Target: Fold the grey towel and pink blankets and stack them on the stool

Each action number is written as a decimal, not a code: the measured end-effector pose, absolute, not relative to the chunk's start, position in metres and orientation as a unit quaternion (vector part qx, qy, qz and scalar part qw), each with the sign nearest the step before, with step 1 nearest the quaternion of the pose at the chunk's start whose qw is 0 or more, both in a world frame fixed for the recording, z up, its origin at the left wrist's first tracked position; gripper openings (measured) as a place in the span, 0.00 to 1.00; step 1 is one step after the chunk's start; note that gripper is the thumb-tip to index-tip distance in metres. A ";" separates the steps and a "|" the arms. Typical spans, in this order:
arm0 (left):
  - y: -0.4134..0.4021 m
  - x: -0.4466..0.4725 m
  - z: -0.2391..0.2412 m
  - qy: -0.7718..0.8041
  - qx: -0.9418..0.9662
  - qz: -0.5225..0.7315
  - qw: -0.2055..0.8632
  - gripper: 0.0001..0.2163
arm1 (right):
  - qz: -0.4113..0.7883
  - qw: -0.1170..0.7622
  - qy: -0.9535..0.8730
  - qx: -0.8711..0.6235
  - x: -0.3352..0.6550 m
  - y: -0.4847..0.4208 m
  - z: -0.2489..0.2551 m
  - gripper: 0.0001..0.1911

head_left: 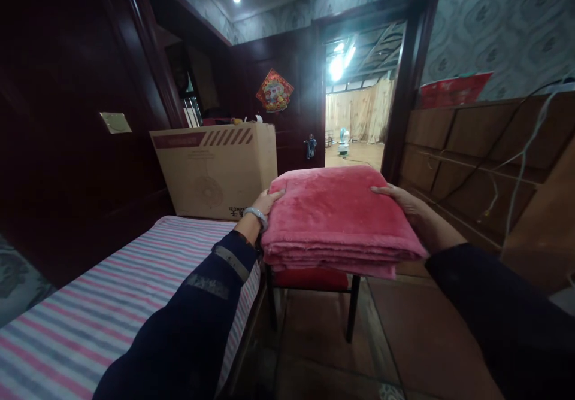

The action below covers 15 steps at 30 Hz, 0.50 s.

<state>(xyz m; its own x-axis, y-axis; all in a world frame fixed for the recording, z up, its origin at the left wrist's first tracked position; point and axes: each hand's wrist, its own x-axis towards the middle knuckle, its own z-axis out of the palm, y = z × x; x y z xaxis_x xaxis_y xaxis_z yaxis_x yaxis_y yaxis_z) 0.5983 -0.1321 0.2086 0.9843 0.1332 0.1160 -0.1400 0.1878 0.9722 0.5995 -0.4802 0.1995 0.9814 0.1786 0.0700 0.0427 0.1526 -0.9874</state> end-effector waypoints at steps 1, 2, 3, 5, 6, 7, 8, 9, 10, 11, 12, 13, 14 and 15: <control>-0.132 0.596 0.210 -0.011 0.631 0.086 0.771 0.19 | 0.037 0.755 -0.090 -0.648 0.603 -0.480 0.200 0.21; -0.132 0.595 0.212 -0.012 0.635 0.086 0.768 0.19 | 0.025 0.757 -0.091 -0.647 0.606 -0.481 0.201 0.21; -0.133 0.595 0.213 -0.009 0.641 0.091 0.762 0.19 | 0.009 0.758 -0.089 -0.646 0.610 -0.482 0.203 0.21; -0.134 0.598 0.218 -0.006 0.650 0.114 0.751 0.17 | -0.034 0.760 -0.093 -0.642 0.617 -0.483 0.206 0.22; -0.135 0.600 0.220 -0.009 0.651 0.130 0.748 0.17 | -0.058 0.760 -0.104 -0.639 0.621 -0.483 0.207 0.23; -0.135 0.603 0.223 -0.012 0.651 0.151 0.744 0.17 | -0.081 0.758 -0.119 -0.636 0.624 -0.483 0.208 0.24; -0.135 0.605 0.224 -0.013 0.652 0.173 0.738 0.18 | -0.103 0.755 -0.131 -0.634 0.626 -0.483 0.208 0.26; -0.135 0.607 0.225 -0.010 0.660 0.190 0.727 0.18 | -0.118 0.751 -0.136 -0.635 0.628 -0.482 0.208 0.27; -0.135 0.608 0.225 -0.004 0.671 0.199 0.714 0.18 | -0.121 0.748 -0.131 -0.639 0.629 -0.481 0.207 0.27; -0.134 0.608 0.225 0.003 0.682 0.201 0.703 0.18 | -0.114 0.746 -0.119 -0.645 0.629 -0.480 0.206 0.26; -0.133 0.608 0.224 0.008 0.695 0.192 0.693 0.17 | -0.098 0.746 -0.109 -0.649 0.629 -0.479 0.205 0.25; -0.133 0.607 0.223 0.012 0.704 0.180 0.687 0.16 | -0.079 0.747 -0.103 -0.653 0.628 -0.478 0.204 0.24; -0.132 0.607 0.222 0.012 0.708 0.173 0.685 0.16 | -0.062 0.746 -0.103 -0.654 0.627 -0.478 0.204 0.23; -0.131 0.606 0.220 0.007 0.707 0.168 0.687 0.16 | -0.052 0.746 -0.106 -0.655 0.625 -0.478 0.204 0.23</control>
<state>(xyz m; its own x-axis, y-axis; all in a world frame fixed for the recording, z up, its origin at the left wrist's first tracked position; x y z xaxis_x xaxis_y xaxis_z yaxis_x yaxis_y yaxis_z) 0.6057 -0.1309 0.2204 0.9432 0.2408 0.2289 -0.2219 -0.0558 0.9735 0.6252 -0.4779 0.2040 0.9722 0.0619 0.2260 0.2162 0.1353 -0.9669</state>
